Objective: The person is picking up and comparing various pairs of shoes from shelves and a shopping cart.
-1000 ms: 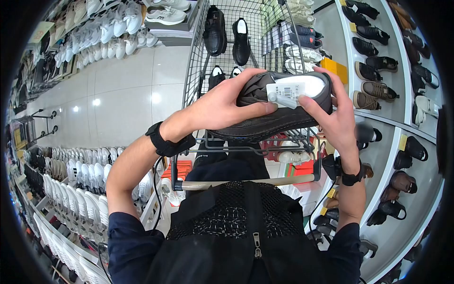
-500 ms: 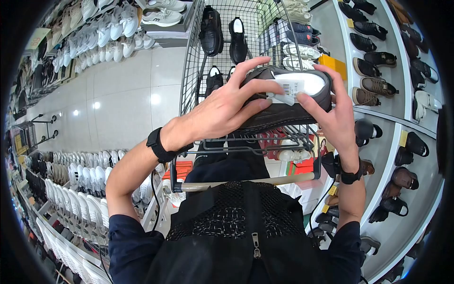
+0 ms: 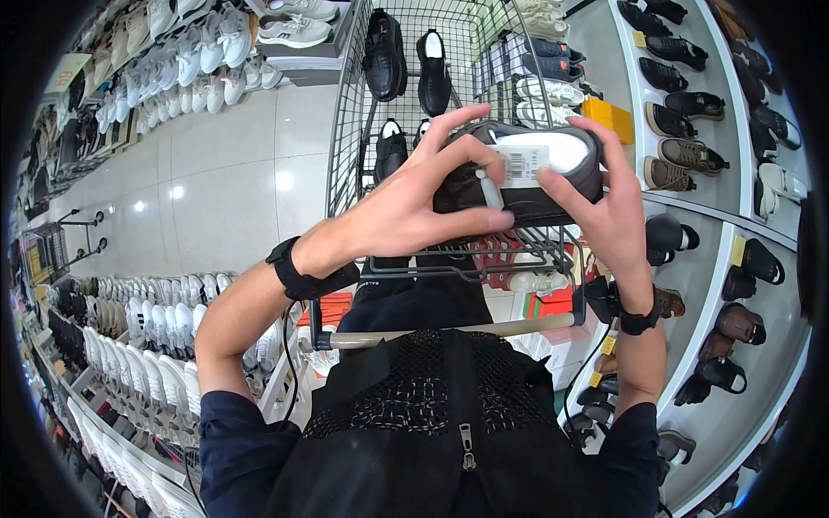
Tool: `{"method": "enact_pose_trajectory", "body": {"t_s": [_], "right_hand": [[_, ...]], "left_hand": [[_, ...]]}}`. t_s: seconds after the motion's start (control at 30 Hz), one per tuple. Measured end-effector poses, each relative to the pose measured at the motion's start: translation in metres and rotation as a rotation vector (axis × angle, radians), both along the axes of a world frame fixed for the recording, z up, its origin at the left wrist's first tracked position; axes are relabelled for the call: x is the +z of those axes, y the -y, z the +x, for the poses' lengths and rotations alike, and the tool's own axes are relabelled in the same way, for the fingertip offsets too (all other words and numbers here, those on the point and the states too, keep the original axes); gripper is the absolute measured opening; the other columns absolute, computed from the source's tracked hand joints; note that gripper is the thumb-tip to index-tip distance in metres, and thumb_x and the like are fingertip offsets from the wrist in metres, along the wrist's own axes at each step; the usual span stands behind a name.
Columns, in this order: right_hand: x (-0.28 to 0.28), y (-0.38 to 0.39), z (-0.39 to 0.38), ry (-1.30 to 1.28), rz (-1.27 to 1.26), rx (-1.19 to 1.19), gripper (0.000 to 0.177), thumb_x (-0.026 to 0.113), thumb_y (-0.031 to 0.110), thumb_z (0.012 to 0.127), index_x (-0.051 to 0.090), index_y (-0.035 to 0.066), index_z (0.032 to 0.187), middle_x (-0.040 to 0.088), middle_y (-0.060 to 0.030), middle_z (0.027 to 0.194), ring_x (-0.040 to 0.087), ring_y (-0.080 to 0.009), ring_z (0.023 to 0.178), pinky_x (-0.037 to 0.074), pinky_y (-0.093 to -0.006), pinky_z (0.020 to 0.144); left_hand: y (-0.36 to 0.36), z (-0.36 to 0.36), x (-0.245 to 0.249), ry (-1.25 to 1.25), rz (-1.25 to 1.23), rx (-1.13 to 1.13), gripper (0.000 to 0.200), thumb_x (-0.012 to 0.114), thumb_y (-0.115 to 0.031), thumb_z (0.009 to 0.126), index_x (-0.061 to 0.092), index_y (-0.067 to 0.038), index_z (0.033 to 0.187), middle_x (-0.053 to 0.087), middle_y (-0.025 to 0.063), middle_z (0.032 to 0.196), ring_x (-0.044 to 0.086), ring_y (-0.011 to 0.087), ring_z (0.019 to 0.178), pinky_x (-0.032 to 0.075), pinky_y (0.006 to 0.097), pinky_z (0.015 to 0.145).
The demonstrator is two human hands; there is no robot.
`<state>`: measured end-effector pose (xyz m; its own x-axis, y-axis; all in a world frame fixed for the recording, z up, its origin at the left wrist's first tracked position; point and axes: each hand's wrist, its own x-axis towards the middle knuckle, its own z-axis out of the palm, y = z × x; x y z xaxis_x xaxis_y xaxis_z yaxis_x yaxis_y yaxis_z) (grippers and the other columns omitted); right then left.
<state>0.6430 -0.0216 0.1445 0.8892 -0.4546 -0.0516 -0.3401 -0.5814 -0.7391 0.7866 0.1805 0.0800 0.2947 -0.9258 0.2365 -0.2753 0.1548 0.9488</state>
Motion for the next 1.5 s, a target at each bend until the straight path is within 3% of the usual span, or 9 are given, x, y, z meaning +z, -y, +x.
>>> {"method": "enact_pose_trajectory", "body": {"t_s": [0.1, 0.2, 0.27, 0.4, 0.63, 0.7, 0.77, 1.1, 1.5], "right_hand": [[-0.003, 0.0, 0.0, -0.021, -0.022, 0.014, 0.062, 0.082, 0.035, 0.082, 0.056, 0.006, 0.13, 0.07, -0.0121, 0.101, 0.068, -0.02, 0.09, 0.055, -0.0326, 0.079], [-0.004, 0.001, -0.002, -0.019, 0.047, -0.011, 0.062, 0.082, 0.035, 0.082, 0.056, 0.006, 0.13, 0.07, -0.012, 0.101, 0.068, -0.0195, 0.09, 0.054, -0.0322, 0.08], [-0.005, 0.003, -0.005, -0.014, 0.054, 0.0, 0.06, 0.082, 0.033, 0.082, 0.056, 0.006, 0.13, 0.069, -0.0117, 0.102, 0.067, -0.0182, 0.092, 0.054, -0.0309, 0.08], [-0.006, 0.008, -0.012, 0.011, 0.101, -0.022, 0.058, 0.082, 0.029, 0.084, 0.055, 0.006, 0.13, 0.069, -0.0111, 0.105, 0.067, -0.0168, 0.093, 0.054, -0.0293, 0.081], [-0.009, 0.019, -0.026, 0.026, 0.16, -0.066, 0.056, 0.079, 0.027, 0.087, 0.054, 0.004, 0.132, 0.066, -0.0097, 0.112, 0.064, -0.0152, 0.1, 0.053, -0.0281, 0.082], [-0.011, 0.02, -0.029, 0.029, 0.183, -0.078, 0.056, 0.079, 0.027, 0.087, 0.054, 0.004, 0.132, 0.066, -0.0095, 0.112, 0.064, -0.0151, 0.101, 0.053, -0.0282, 0.083], [-0.012, 0.021, -0.032, 0.014, 0.206, -0.1, 0.056, 0.078, 0.028, 0.088, 0.054, 0.004, 0.132, 0.066, -0.0094, 0.112, 0.064, -0.0147, 0.101, 0.053, -0.0284, 0.084], [-0.013, 0.022, -0.034, 0.036, 0.244, -0.127, 0.056, 0.078, 0.028, 0.089, 0.053, 0.003, 0.133, 0.066, -0.0095, 0.111, 0.064, -0.0138, 0.099, 0.053, -0.0284, 0.085], [0.001, 0.019, -0.041, 0.04, 0.22, -0.123, 0.063, 0.074, 0.036, 0.092, 0.049, 0.001, 0.139, 0.065, -0.0116, 0.114, 0.062, -0.015, 0.102, 0.049, -0.0287, 0.092]], "left_hand": [[0.004, 0.001, -0.007, 0.037, 0.007, 0.046, 0.034, 0.077, -0.027, 0.088, 0.06, -0.009, 0.112, 0.043, 0.0179, 0.139, 0.024, 0.0376, 0.147, 0.03, 0.0492, 0.116], [0.005, -0.002, -0.01, 0.03, -0.006, 0.066, 0.046, 0.08, -0.02, 0.085, 0.054, -0.008, 0.122, 0.036, 0.0181, 0.152, 0.034, 0.031, 0.143, 0.029, 0.0475, 0.116], [0.004, -0.007, -0.005, -0.334, 0.044, 0.132, 0.071, 0.081, -0.02, 0.085, 0.041, -0.009, 0.142, 0.039, 0.0174, 0.151, 0.04, 0.0281, 0.139, 0.031, 0.0445, 0.116], [-0.005, 0.001, -0.015, -0.267, 0.178, 0.073, 0.099, 0.086, -0.035, 0.08, 0.024, -0.006, 0.151, 0.046, 0.0226, 0.144, 0.05, 0.0312, 0.13, 0.039, 0.0409, 0.111], [-0.019, 0.014, -0.027, -0.238, 0.531, -0.141, 0.101, 0.084, -0.05, 0.077, 0.036, 0.006, 0.146, 0.057, 0.025, 0.134, 0.056, 0.0314, 0.127, 0.042, 0.0372, 0.109], [-0.022, 0.014, -0.029, -0.233, 0.514, -0.153, 0.105, 0.085, -0.051, 0.074, 0.035, 0.006, 0.148, 0.058, 0.0251, 0.133, 0.057, 0.032, 0.124, 0.043, 0.0368, 0.107], [-0.023, 0.012, -0.03, -0.17, 0.526, -0.171, 0.102, 0.09, -0.037, 0.073, 0.034, 0.003, 0.149, 0.06, 0.0208, 0.129, 0.059, 0.027, 0.119, 0.044, 0.0348, 0.106], [-0.019, 0.01, -0.025, -0.174, 0.512, -0.183, 0.104, 0.09, -0.036, 0.072, 0.034, 0.004, 0.15, 0.059, 0.022, 0.132, 0.058, 0.0271, 0.122, 0.043, 0.0356, 0.107], [-0.026, 0.001, -0.024, -0.028, 0.452, -0.15, 0.097, 0.08, -0.052, 0.079, 0.038, 0.002, 0.148, 0.059, 0.0236, 0.13, 0.063, 0.0368, 0.116, 0.05, 0.0411, 0.098]]}}
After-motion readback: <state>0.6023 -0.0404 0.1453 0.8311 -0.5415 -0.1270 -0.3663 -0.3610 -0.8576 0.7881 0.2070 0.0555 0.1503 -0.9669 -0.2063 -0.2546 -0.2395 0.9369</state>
